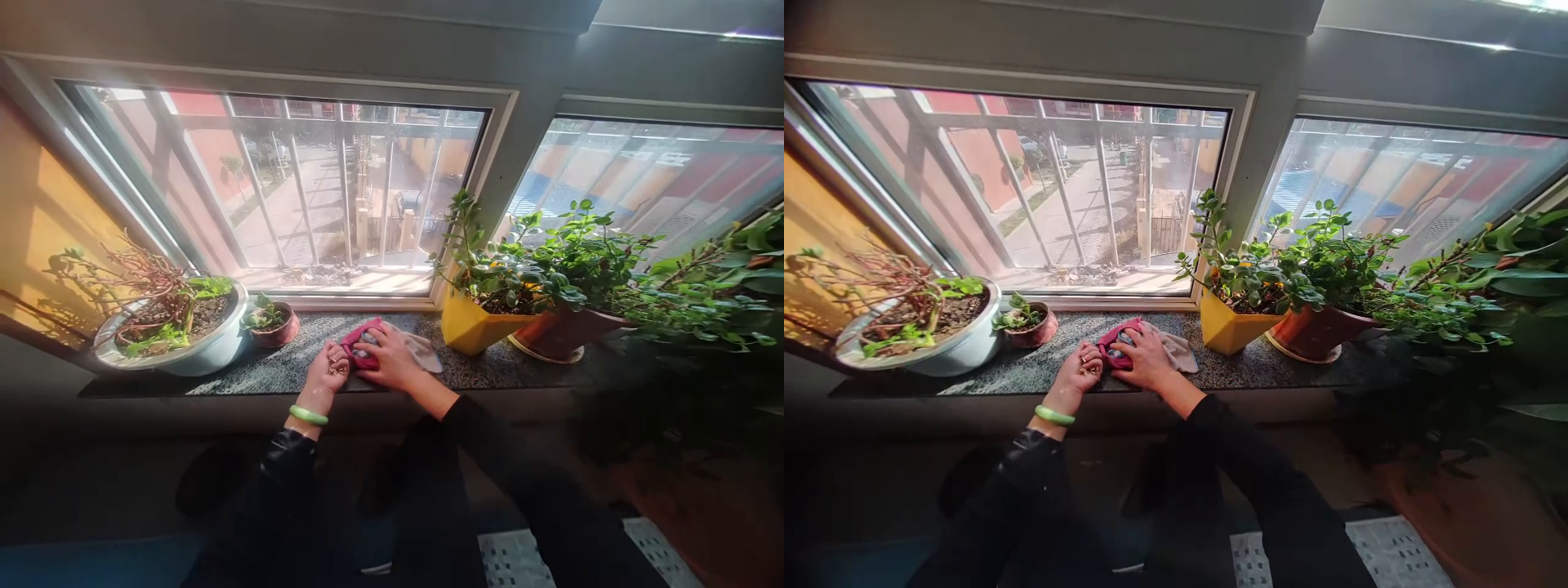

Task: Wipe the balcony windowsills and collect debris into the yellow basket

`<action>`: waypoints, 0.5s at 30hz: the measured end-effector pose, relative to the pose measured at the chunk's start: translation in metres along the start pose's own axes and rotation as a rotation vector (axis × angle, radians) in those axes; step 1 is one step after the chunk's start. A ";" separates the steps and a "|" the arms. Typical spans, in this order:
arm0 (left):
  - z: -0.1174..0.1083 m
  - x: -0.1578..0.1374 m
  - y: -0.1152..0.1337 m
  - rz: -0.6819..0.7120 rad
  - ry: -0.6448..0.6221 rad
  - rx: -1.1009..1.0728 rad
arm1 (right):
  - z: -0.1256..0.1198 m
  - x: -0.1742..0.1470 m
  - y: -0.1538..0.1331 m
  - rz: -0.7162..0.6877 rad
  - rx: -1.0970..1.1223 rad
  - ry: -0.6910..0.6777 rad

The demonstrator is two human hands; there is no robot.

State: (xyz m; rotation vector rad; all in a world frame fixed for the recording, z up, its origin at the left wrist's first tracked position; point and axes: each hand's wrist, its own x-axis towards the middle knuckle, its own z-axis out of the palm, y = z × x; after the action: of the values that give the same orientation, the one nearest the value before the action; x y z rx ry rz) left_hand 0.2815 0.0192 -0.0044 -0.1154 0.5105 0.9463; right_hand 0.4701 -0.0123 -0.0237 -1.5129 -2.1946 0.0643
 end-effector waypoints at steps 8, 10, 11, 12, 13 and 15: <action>0.001 -0.001 -0.002 0.001 0.032 -0.021 | 0.012 0.045 0.043 0.132 -0.051 0.017; 0.001 -0.003 -0.002 0.005 0.035 -0.016 | 0.006 0.037 0.058 0.188 -0.072 0.035; 0.000 -0.004 -0.002 0.010 0.033 -0.012 | 0.002 0.030 0.064 0.234 -0.091 0.051; 0.000 -0.005 -0.003 0.015 0.028 -0.008 | -0.002 0.023 0.068 0.288 -0.113 0.066; 0.000 -0.005 -0.003 0.019 0.025 -0.005 | -0.006 0.016 0.071 0.343 -0.137 0.079; 0.000 -0.007 -0.003 0.027 0.019 -0.004 | -0.013 0.006 0.070 0.452 -0.177 0.111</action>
State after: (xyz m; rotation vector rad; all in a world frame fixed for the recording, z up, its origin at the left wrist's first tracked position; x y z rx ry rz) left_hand 0.2808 0.0123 -0.0019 -0.1213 0.5293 0.9730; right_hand 0.5339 0.0179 -0.0308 -2.0356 -1.7744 -0.0687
